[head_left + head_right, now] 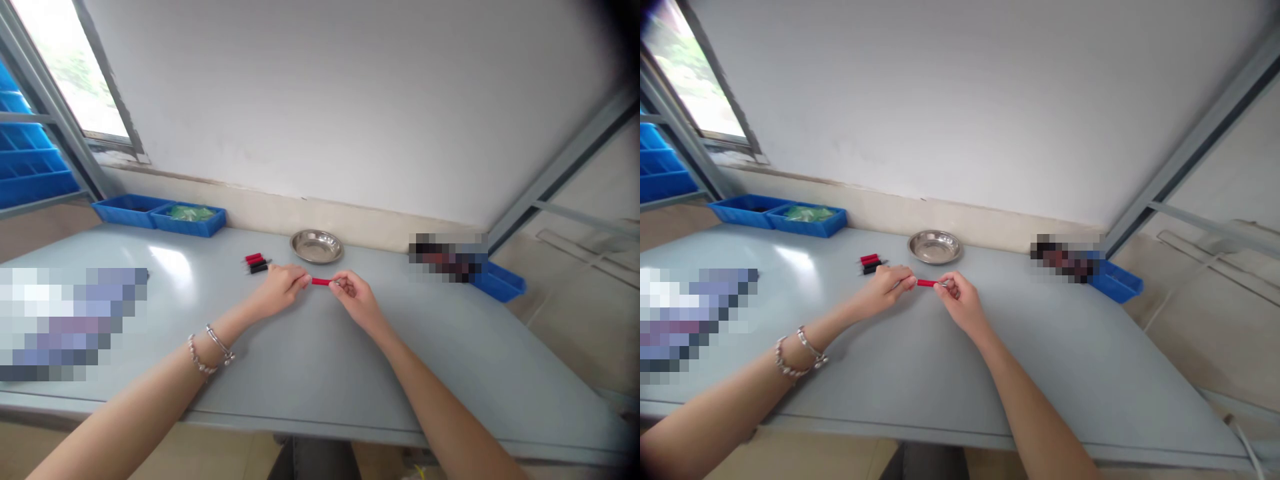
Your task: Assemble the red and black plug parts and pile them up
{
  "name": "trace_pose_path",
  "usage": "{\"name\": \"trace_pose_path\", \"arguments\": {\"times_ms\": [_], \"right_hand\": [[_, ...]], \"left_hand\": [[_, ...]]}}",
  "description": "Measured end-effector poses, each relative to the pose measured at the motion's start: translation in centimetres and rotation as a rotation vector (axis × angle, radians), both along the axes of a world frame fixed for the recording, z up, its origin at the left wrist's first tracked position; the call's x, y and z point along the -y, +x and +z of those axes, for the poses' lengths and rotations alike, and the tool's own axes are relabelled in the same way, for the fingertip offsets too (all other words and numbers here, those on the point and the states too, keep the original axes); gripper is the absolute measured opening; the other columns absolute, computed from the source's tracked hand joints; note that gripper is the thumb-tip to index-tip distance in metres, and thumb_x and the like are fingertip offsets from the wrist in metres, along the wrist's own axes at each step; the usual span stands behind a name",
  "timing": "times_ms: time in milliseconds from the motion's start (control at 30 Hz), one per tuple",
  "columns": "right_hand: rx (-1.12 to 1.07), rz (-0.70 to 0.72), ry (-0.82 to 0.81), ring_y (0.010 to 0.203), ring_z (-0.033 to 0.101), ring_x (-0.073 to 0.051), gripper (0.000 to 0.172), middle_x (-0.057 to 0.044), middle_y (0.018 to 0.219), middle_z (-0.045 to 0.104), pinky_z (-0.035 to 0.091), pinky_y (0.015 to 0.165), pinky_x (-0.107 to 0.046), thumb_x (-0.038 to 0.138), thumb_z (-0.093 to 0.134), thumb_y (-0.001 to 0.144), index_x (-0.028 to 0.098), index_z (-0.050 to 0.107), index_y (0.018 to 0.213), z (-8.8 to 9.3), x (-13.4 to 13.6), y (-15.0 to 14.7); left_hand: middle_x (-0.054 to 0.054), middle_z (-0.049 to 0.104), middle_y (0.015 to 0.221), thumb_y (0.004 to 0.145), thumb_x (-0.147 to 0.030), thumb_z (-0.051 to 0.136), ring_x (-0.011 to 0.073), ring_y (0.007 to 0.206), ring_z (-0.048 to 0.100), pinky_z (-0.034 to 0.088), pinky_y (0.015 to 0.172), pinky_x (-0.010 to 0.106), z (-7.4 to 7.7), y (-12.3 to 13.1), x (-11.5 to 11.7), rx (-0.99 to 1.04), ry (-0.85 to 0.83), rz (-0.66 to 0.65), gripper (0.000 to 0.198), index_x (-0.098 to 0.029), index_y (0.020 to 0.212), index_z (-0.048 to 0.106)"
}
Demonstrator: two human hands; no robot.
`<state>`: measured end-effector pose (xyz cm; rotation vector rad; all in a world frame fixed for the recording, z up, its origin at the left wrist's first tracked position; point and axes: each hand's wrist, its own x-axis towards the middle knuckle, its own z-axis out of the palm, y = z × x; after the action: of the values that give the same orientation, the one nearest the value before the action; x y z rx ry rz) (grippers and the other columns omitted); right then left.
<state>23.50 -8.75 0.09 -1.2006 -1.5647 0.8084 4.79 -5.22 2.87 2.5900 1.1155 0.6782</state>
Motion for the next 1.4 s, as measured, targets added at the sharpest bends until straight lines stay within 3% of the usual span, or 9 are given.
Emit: {"name": "trace_pose_path", "arguments": {"times_ms": [333,1067,1400], "right_hand": [[0.091,0.001,-0.019,0.050,0.039,-0.010,0.036,0.003,0.053,0.042,0.030,0.050,-0.022,0.047,0.039,0.081,0.018,0.043,0.059,-0.03,0.03,0.16],[0.020,-0.066,0.061,0.060,0.046,-0.012,0.016,0.001,0.063,0.049,0.039,0.056,-0.024,0.035,0.051,0.073,0.019,0.052,0.071,-0.16,-0.24,0.03],[0.044,-0.068,0.095,0.063,0.048,-0.013,0.011,-0.001,0.067,0.053,0.040,0.054,-0.024,0.030,0.051,0.072,0.020,0.052,0.074,-0.26,-0.27,0.14]], "left_hand": [[0.001,0.054,0.066,0.089,-0.032,0.028,0.0141,0.067,0.049,0.027,0.066,0.028,0.00,0.02,0.14,-0.030,0.025,-0.010,0.035,-0.015,0.068,0.050],[0.001,0.055,0.066,0.089,-0.034,0.028,0.0137,0.066,0.048,0.029,0.067,0.029,-0.04,0.04,0.02,-0.019,0.008,0.003,0.036,-0.015,0.068,0.051],[0.000,0.052,0.060,0.087,-0.036,0.028,0.0104,0.057,0.045,0.032,0.061,0.025,0.04,-0.06,-0.10,0.056,-0.080,-0.027,0.039,-0.015,0.062,0.048]]}}
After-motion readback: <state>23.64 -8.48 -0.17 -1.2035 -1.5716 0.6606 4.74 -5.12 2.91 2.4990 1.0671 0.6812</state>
